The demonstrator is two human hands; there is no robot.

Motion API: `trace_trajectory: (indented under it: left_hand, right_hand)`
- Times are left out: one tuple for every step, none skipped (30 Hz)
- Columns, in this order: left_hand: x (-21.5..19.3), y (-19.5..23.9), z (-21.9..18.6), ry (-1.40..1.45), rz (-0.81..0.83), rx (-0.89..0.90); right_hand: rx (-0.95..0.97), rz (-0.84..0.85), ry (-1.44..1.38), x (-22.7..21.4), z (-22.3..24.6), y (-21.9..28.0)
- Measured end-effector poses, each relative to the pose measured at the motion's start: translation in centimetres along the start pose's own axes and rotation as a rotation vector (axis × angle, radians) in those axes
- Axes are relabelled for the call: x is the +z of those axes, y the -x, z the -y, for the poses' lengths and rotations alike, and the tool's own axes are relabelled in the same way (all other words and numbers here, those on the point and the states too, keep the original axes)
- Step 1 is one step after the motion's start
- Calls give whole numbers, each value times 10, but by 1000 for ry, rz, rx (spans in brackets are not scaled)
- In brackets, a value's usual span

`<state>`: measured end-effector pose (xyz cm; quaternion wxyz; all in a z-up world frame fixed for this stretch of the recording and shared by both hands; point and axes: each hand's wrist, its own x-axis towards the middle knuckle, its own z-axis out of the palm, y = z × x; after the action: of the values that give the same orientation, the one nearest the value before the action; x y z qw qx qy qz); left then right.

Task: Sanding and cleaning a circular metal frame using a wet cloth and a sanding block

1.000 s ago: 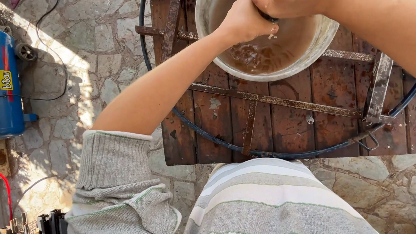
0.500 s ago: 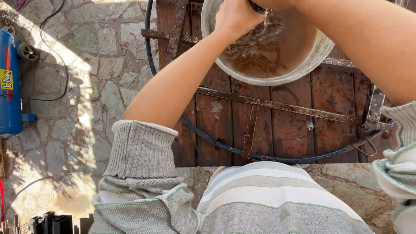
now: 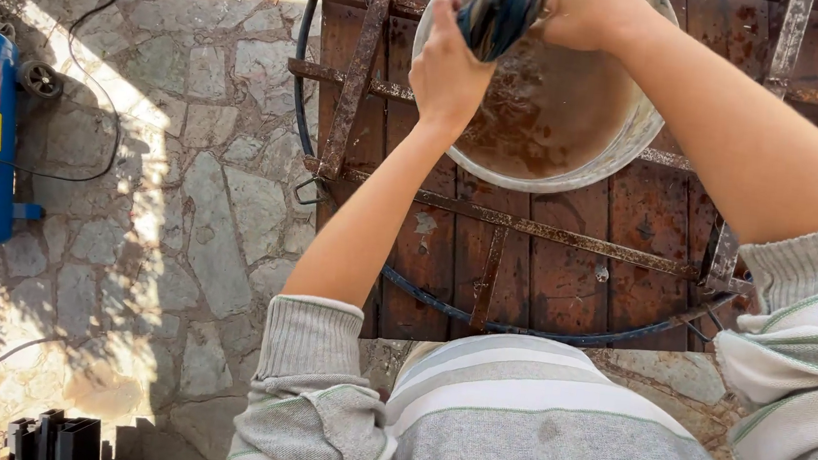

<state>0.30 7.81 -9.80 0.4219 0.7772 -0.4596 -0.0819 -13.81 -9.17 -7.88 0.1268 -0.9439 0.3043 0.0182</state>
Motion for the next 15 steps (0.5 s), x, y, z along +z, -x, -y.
trace_trajectory:
  left_hand:
    - [-11, 10, 10, 1, -8, -7]
    - [-21, 20, 20, 32, -73, -45]
    - [-32, 28, 30, 61, -142, -79]
    - [-55, 44, 27, 61, -153, -82]
    - [-78, 60, 24, 111, -233, -93]
    - [-100, 77, 20, 162, -314, -103]
    - [-111, 97, 27, 160, -324, -106]
    - [-122, 117, 33, 165, -357, -197]
    - [-133, 137, 40, 169, -391, -284]
    - [-135, 159, 56, 168, -402, -283]
    - [-135, 182, 71, 145, -440, -422]
    - [-135, 205, 86, 123, -478, -561]
    - [-136, 224, 100, 124, -487, -564]
    - [-136, 243, 114, 64, -523, -607]
    - [-137, 264, 128, 3, -557, -651]
  right_hand:
    - [-9, 4, 5, -1, 1, 9]
    - [36, 32, 14, -3, 2, 18]
    - [81, 54, 24, -6, 3, 24]
    - [71, 52, 28, 10, 2, 26]
    - [106, 172, 28, 24, 0, 28]
    - [142, 291, 29, 39, -2, 30]
    - [132, 289, 34, 58, -4, 28]
    - [110, 314, 71, 77, -7, 26]
    - [88, 334, 108, 96, -10, 23]
    - [78, 328, 113, 107, -8, 23]
    - [26, 256, 167, 118, -8, 24]
    - [-26, 182, 220, 129, -8, 25]
    - [-35, 180, 225, 125, -7, 25]
    - [-70, 185, 218, 121, -6, 25]
    - [-104, 191, 210, 117, -5, 27]
